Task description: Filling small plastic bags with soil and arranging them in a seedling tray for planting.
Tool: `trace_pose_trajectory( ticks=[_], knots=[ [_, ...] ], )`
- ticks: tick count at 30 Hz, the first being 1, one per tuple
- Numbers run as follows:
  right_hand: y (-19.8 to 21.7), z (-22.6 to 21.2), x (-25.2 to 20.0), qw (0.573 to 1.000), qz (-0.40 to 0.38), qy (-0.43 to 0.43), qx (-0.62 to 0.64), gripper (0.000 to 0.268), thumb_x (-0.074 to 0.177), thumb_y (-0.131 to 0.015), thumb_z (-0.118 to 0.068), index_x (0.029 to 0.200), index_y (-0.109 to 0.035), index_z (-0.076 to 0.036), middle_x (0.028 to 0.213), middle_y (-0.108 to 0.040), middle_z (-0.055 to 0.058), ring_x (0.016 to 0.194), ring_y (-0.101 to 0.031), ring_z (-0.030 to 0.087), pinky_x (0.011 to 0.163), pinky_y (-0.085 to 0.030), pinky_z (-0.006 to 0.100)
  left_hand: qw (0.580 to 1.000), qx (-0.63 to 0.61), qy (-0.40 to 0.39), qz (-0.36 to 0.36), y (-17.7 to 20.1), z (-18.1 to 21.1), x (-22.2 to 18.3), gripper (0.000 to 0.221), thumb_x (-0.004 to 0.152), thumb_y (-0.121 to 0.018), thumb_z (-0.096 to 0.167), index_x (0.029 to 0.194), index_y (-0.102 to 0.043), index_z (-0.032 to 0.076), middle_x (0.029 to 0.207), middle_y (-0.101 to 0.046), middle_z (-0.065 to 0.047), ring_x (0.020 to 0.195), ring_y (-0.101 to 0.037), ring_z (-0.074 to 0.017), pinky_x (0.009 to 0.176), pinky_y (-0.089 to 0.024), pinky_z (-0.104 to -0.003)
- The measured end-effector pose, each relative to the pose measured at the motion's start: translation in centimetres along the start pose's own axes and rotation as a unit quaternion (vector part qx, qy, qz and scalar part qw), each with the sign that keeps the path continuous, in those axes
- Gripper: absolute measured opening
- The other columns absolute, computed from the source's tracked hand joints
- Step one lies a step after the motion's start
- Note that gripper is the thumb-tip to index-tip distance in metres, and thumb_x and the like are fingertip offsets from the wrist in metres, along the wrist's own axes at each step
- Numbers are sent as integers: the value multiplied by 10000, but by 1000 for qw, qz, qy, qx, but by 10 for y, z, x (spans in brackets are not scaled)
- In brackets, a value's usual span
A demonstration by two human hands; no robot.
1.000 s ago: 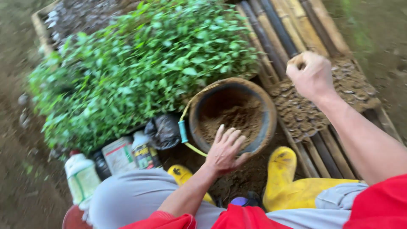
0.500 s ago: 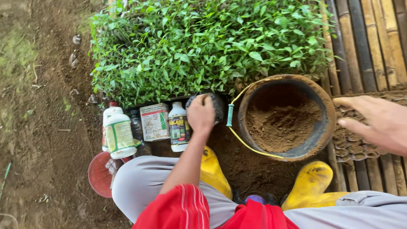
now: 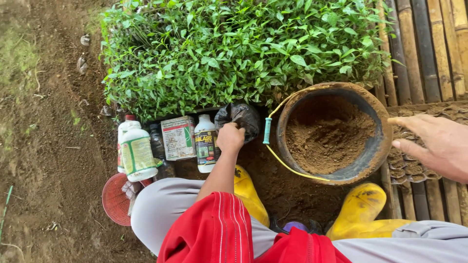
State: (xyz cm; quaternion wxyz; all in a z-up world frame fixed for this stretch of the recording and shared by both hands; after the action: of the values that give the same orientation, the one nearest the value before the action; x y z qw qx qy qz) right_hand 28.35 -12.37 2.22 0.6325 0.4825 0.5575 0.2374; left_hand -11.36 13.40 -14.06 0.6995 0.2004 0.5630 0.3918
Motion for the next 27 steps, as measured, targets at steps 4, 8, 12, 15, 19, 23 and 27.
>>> trace_pose_trajectory(
  ticks=[4,8,12,15,19,23,27],
  knots=[
    [9,-7,-8,997,-45,-52,-17,604,893,-537,-549,1471,-488,-379,1481,-588,-18,1387,-564,193,1177,-443,416,1000,-1,-3,14,4,6,3,235,903,-518,190,734,-659,108,854,-716,-106,827,-682,-369,687,-518,-486],
    [18,-10,-11,996,-46,-61,-42,610,903,-512,-567,1487,-456,-397,1458,-595,-31,1348,-596,211,1157,-470,424,999,43,-13,10,36,18,4,249,931,-595,295,1006,-821,223,1005,-768,-76,941,-706,-331,768,-560,-462],
    [16,-9,-6,998,2,-29,-58,607,882,-520,-585,1463,-478,-418,1450,-605,-74,1288,-646,201,1148,-487,407,988,121,-96,18,76,42,-13,269,823,-583,135,917,-834,155,836,-754,-87,721,-651,-305,580,-507,-455],
    [27,-22,-10,1000,-14,-15,-10,591,887,-559,-535,1437,-508,-327,1383,-649,-34,1274,-647,203,1135,-478,408,988,111,-108,-28,102,64,-44,233,874,-665,255,1016,-827,164,948,-779,-63,849,-694,-268,706,-534,-436],
    [55,-41,-37,992,-72,-90,-50,609,903,-493,-607,1483,-414,-439,1442,-585,-98,1336,-603,176,1097,-551,448,984,95,-139,-63,103,99,-86,256,853,-684,350,1011,-824,204,1021,-788,17,904,-692,-202,751,-495,-412],
    [60,-56,-44,997,-38,-69,25,577,928,-483,-554,1466,-474,-347,1447,-588,-58,1328,-586,201,1080,-518,461,942,-133,-229,-205,49,138,-123,182,808,-757,224,898,-838,90,730,-695,39,672,-514,-67,634,-399,-275],
    [51,-83,-36,959,-19,-59,275,523,894,-573,-392,1403,-610,-279,1466,-616,12,1328,-580,209,1140,-395,382,861,-285,-223,-356,6,164,-164,119,882,-774,175,914,-796,63,666,-586,50,610,-406,-45,580,-313,-230]
  ],
)
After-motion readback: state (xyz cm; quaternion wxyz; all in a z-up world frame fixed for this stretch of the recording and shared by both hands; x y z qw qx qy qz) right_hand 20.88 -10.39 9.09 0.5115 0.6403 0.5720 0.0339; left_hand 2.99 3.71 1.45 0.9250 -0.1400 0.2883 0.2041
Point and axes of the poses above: each hand's wrist, its own x-axis towards the middle knuckle, its own y-axis out of the back of the hand, z = x × y, the point moved 8 cm from there along x, towards the middle knuckle
